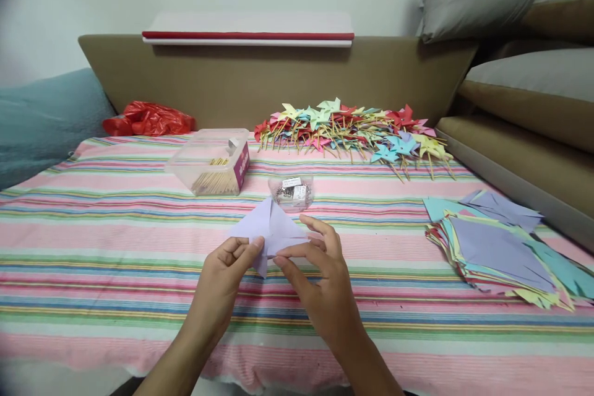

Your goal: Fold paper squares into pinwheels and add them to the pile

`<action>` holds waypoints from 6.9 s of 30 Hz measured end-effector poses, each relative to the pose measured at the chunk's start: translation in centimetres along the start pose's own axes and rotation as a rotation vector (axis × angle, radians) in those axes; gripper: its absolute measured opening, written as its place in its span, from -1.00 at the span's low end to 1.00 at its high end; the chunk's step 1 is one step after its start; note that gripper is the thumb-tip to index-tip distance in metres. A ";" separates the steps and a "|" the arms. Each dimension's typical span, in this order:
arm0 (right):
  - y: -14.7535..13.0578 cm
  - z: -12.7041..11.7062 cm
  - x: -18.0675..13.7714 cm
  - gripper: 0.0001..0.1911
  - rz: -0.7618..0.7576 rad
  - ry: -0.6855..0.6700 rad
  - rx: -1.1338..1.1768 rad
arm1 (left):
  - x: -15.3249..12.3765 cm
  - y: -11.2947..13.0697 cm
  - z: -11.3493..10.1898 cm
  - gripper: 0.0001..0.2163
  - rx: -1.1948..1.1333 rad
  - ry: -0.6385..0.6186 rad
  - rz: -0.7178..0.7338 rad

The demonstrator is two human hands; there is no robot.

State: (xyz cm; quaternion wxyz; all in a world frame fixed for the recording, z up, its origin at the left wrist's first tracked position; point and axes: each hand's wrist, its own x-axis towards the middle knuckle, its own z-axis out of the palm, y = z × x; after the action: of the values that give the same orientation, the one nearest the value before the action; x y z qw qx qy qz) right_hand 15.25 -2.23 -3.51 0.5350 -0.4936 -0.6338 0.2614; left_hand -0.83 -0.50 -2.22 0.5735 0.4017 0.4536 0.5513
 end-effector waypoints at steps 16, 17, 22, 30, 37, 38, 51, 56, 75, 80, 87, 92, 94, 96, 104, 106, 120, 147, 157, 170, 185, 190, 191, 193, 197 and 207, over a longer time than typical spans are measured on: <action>0.0 0.5 0.2 -0.76 0.380 0.018 0.310 | -0.3 0.0 0.5 -0.69 0.146 -0.063 -0.011; 0.0 0.5 0.2 -0.76 0.381 0.019 0.310 | -0.3 -0.1 0.5 -0.69 0.151 -0.064 -0.010; 0.1 0.4 0.2 -0.77 0.381 0.018 0.299 | -0.3 -0.3 0.4 -0.70 0.172 -0.072 -0.006; 0.2 0.5 0.1 -0.78 0.376 0.024 0.297 | -0.3 -0.3 0.5 -0.73 0.163 -0.092 0.011; 0.2 0.7 0.1 -0.79 0.344 0.023 0.306 | -0.5 -0.5 0.5 -0.72 0.163 -0.078 0.021; 0.2 0.7 0.2 -0.79 0.339 0.026 0.305 | -0.5 -0.6 0.5 -0.71 0.166 -0.075 0.023; 0.3 0.8 0.2 -0.81 0.297 0.024 0.302 | -0.7 -0.8 0.3 -0.77 0.172 -0.078 0.009; 0.3 0.8 0.2 -0.80 0.280 0.029 0.235 | -0.5 -1.1 0.4 -0.76 0.173 -0.060 -0.002; -1.3 -2.4 1.3 -0.60 0.641 -0.296 0.598 | -0.2 1.0 -0.6 -0.69 0.230 -0.315 -0.121; -0.9 -2.4 1.0 -0.66 0.622 -0.375 0.468 | -0.3 1.4 -0.6 -0.75 0.304 -0.381 -0.129; -0.6 -1.9 0.9 -0.75 0.599 -0.332 0.489 | -0.2 1.4 -0.7 -0.76 0.357 -0.360 -0.095; -0.1 -0.3 0.4 -0.72 0.621 -0.046 0.586 | 0.1 1.0 -0.3 -0.81 0.202 -0.252 -0.073; 0.0 0.5 0.4 -0.72 0.633 0.107 0.680 | 0.1 0.6 0.0 -0.78 0.119 -0.188 -0.080; -0.1 1.3 0.4 -0.72 0.632 0.189 0.798 | -0.1 0.0 0.4 -0.74 0.049 -0.164 -0.110; -1.0 3.5 -0.2 -0.77 0.637 0.249 0.995 | -1.1 -2.2 2.1 -0.80 -0.170 -0.037 -0.133; -1.0 3.7 -0.4 -0.77 0.640 0.251 0.987 | -1.1 -2.3 2.2 -0.80 -0.180 0.004 -0.122; -0.6 3.9 -0.5 -0.70 0.549 0.143 0.798 | -0.3 -1.7 1.4 -0.80 -0.240 0.037 -0.149; 0.3 -0.8 0.3 -0.93 -0.235 -0.001 -0.189 | 0.5 -0.7 -0.8 -0.71 -0.022 -0.031 -0.126; -0.3 0.5 -0.1 -0.83 0.191 0.062 0.033 | -0.1 -0.4 -0.3 -0.68 0.080 -0.081 -0.069; -0.1 1.2 -0.2 -0.80 0.268 0.103 0.051 | -0.1 -0.1 -0.2 -0.69 0.074 -0.128 -0.083; -0.2 1.6 -0.2 -0.81 0.266 0.116 0.088 | -0.2 0.0 0.0 -0.81 0.022 -0.094 -0.078; -0.5 1.6 -0.1 -0.84 0.246 0.119 0.096 | -0.2 0.1 0.1 -0.80 0.029 -0.090 -0.070; -0.5 1.6 -0.1 -0.84 0.242 0.121 0.099 | -0.2 0.2 0.1 -0.80 0.028 -0.091 -0.073; -0.6 1.6 -0.2 -0.84 0.240 0.126 0.112 | -0.3 0.2 0.1 -0.80 0.027 -0.088 -0.079; -0.6 1.5 -0.3 -0.83 0.259 0.145 0.134 | -0.3 0.1 0.1 -0.79 0.029 -0.098 -0.076; -0.6 1.6 -0.3 -0.81 0.232 0.125 0.147 | -0.2 0.1 0.0 -0.78 0.043 -0.107 -0.068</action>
State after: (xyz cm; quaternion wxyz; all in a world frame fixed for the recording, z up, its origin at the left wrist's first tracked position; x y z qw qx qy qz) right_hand 13.56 -2.38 -3.55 0.5744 -0.5384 -0.5171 0.3359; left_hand -0.81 -0.71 -2.14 0.6066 0.4272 0.4473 0.4994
